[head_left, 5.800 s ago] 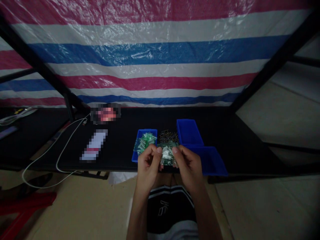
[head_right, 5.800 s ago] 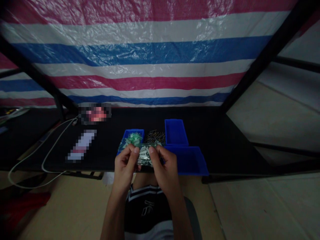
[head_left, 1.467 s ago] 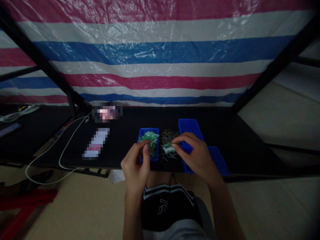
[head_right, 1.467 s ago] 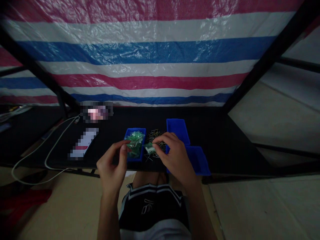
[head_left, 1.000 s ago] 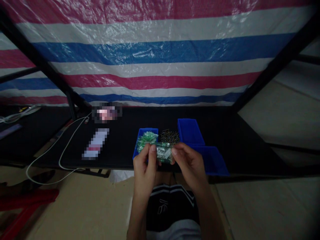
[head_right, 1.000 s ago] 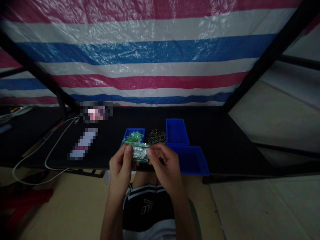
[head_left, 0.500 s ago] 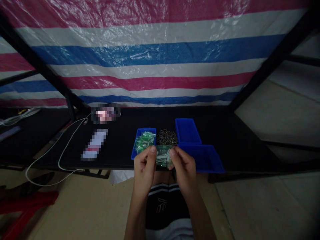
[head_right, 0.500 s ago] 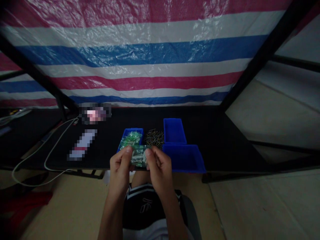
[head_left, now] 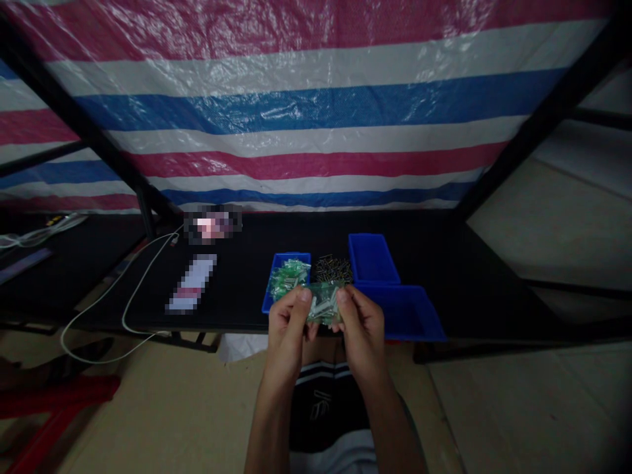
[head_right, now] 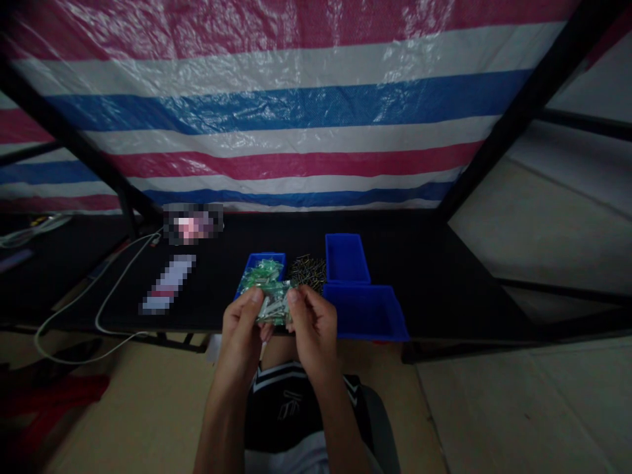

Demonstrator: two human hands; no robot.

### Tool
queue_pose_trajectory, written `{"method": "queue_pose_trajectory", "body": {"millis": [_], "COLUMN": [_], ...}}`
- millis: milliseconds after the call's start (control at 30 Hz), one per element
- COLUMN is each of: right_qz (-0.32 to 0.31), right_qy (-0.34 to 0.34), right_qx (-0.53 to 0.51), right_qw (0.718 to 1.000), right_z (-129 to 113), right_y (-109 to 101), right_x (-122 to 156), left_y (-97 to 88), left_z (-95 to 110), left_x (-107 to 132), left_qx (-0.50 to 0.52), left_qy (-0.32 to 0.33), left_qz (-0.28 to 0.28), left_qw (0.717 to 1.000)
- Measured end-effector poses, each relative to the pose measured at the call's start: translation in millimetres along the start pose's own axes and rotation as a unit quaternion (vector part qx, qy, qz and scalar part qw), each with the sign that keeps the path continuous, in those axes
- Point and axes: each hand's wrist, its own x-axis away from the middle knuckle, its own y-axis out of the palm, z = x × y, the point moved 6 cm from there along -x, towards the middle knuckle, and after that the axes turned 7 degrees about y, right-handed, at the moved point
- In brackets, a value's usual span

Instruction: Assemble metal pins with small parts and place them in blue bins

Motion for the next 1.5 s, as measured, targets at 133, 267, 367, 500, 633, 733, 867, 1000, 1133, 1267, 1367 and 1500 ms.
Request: {"method": "queue_pose_trajectory", "body": {"millis": [133, 267, 367, 500, 633, 733, 867, 1000, 1133, 1267, 1367, 1500], "right_qz": [0.001, -0.004, 0.013, 0.018, 0.015, 0.005, -0.012, -0.019, -0.024, -0.03, -0.034, -0.039], "right_qy": [0.0, -0.011, -0.026, -0.047, -0.031, -0.024, -0.026, -0.057, -0.084, -0.071, -0.065, -0.056], "right_qx": [0.012, 0.036, 0.025, 0.041, 0.041, 0.037, 0.031, 0.045, 0.065, 0.051, 0.036, 0.035], "right_qw": [1.0, 0.999, 0.999, 0.998, 0.999, 0.999, 0.999, 0.997, 0.994, 0.996, 0.997, 0.997], "right_z": [0.1, -3.0, -5.6, -8.8, -5.0, -2.0, -1.9, -8.5, -13.2, -11.0, -9.5, -4.5], "right_y": [-3.8, -5.9, -7.9, -9.7, -13.5, -12.9, -8.4, -6.0, -4.1, -2.5, -2.5, -4.2], "right_x": [-1.6, -3.5, -4.5, -6.0, -7.9, -7.7, -6.5, -5.4, -4.8, -4.6, -4.6, -5.8], "left_y": [0.0, 2.0, 5.8, 6.1, 8.2, 8.4, 8.9, 7.6, 5.6, 6.5, 6.7, 8.1], "left_z": [3.0, -0.6, -6.4, -6.6, -5.2, -6.7, -8.0, -8.2, -6.9, -6.8, -6.7, -4.3], "left_x": [-1.1, -2.0, -2.8, -4.6, -5.1, -4.5, -4.5, -5.4, -4.7, -3.9, -4.6, -5.8], "left_qx": [-0.037, -0.033, -0.016, -0.014, -0.025, -0.009, -0.003, -0.029, -0.028, -0.02, -0.017, -0.022], "left_qy": [0.005, 0.001, -0.016, -0.012, -0.008, -0.017, -0.018, -0.016, -0.009, -0.012, -0.016, -0.013], "left_qz": [-0.002, 0.006, 0.004, 0.009, -0.023, -0.014, -0.014, -0.027, -0.012, -0.021, -0.024, -0.031], "left_qw": [0.999, 0.999, 1.0, 1.0, 0.999, 1.0, 1.0, 0.999, 0.999, 1.0, 0.999, 0.999]}}
